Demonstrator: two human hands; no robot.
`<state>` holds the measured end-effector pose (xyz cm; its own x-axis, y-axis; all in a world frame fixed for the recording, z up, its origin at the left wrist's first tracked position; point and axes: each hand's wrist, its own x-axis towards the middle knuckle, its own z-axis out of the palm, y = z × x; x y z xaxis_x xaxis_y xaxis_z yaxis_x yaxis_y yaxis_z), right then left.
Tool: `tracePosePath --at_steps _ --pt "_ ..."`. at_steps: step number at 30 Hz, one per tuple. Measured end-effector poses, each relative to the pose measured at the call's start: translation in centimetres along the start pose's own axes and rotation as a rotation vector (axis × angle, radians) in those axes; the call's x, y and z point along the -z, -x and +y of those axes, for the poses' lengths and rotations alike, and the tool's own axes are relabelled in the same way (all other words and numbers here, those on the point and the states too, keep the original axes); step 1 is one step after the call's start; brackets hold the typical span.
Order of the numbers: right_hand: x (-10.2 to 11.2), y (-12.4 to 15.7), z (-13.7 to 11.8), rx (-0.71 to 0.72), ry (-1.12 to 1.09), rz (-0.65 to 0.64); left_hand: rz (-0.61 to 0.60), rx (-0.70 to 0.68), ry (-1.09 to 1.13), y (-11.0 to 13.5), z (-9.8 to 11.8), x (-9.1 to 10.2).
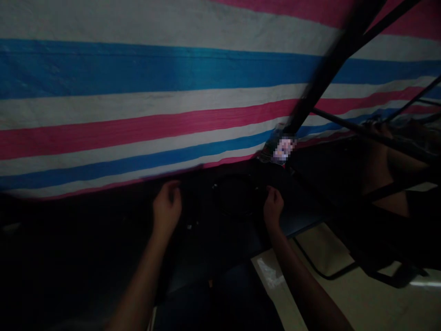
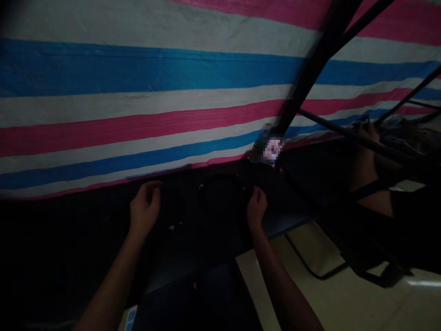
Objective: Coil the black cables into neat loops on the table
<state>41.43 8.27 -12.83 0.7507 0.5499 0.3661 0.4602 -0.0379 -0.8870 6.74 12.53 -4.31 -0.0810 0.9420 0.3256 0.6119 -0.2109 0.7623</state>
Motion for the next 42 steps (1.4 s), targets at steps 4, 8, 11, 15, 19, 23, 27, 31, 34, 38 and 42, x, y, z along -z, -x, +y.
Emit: tracePosePath --at_steps 4,8,11,15,19,23,27,31,34,38,42 --pt "-0.3 2.1 -3.4 0.154 -0.023 -0.088 -0.034 0.125 -0.252 -4.5 -6.0 4.7" --pt "-4.3 7.2 -7.9 0.306 -0.069 -0.507 -0.206 0.155 -0.35 -5.8 -10.3 5.3" --pt "-9.2 10.6 -10.2 0.361 -0.055 -0.759 -0.255 0.105 -0.341 -5.4 -11.4 4.6" --pt "-14.9 12.0 -10.7 0.334 -0.022 -0.885 -0.217 0.067 -0.282 -5.0 -11.9 4.3" --pt "-16.9 11.4 -10.4 0.269 -0.094 -0.887 -0.116 0.054 -0.165 -5.1 -11.7 4.6" --pt "-16.4 11.2 -10.5 0.22 -0.255 -0.826 -0.08 0.122 0.021 -4.7 -10.8 5.2" --pt "-16.2 11.3 -10.6 0.125 -0.395 -0.753 -0.061 0.25 0.23 -4.2 -10.4 6.4" --pt "-16.6 11.4 -10.2 0.001 -0.509 -0.781 -0.033 0.336 0.383 -4.2 -10.6 7.4" --pt "-16.8 11.4 -10.2 -0.1 -0.581 -0.813 -0.169 0.399 0.488 -4.0 -10.1 7.4" --pt "-16.7 11.1 -10.7 -0.264 -0.664 -0.843 -0.37 0.456 0.681 -3.5 -8.7 7.0" --pt "-16.2 10.9 -11.3 -0.449 -0.748 -0.948 -0.437 0.522 0.951 -3.4 -7.1 7.3"
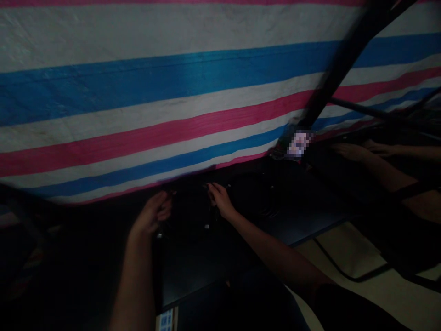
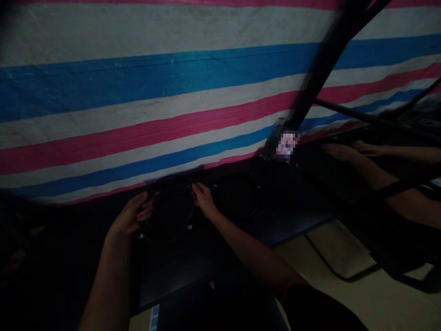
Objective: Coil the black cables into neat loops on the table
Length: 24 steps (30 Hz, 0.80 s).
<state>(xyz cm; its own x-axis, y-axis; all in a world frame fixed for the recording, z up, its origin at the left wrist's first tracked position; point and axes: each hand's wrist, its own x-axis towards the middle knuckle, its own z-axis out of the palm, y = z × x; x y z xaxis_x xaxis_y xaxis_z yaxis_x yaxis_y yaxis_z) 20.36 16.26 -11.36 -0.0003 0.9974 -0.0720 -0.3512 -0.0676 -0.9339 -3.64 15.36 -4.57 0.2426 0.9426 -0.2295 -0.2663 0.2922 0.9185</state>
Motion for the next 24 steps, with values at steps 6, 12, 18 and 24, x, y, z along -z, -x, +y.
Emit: tracePosePath --at_steps 6,12,18,24 --pt "0.2 0.6 -1.1 -0.165 -0.166 -0.158 0.027 0.04 0.303 -0.1 0.7 -0.9" --pt "-0.2 1.2 -1.9 -0.222 -0.206 -0.19 0.031 0.207 0.344 -0.3 0.2 -0.7" --pt "-0.5 1.3 -2.6 -0.39 -0.23 -0.138 0.047 0.454 0.326 -0.6 0.2 0.9" --pt "0.3 1.6 -3.5 -0.524 -0.386 -0.222 0.052 0.435 0.216 -0.2 -0.8 1.6"
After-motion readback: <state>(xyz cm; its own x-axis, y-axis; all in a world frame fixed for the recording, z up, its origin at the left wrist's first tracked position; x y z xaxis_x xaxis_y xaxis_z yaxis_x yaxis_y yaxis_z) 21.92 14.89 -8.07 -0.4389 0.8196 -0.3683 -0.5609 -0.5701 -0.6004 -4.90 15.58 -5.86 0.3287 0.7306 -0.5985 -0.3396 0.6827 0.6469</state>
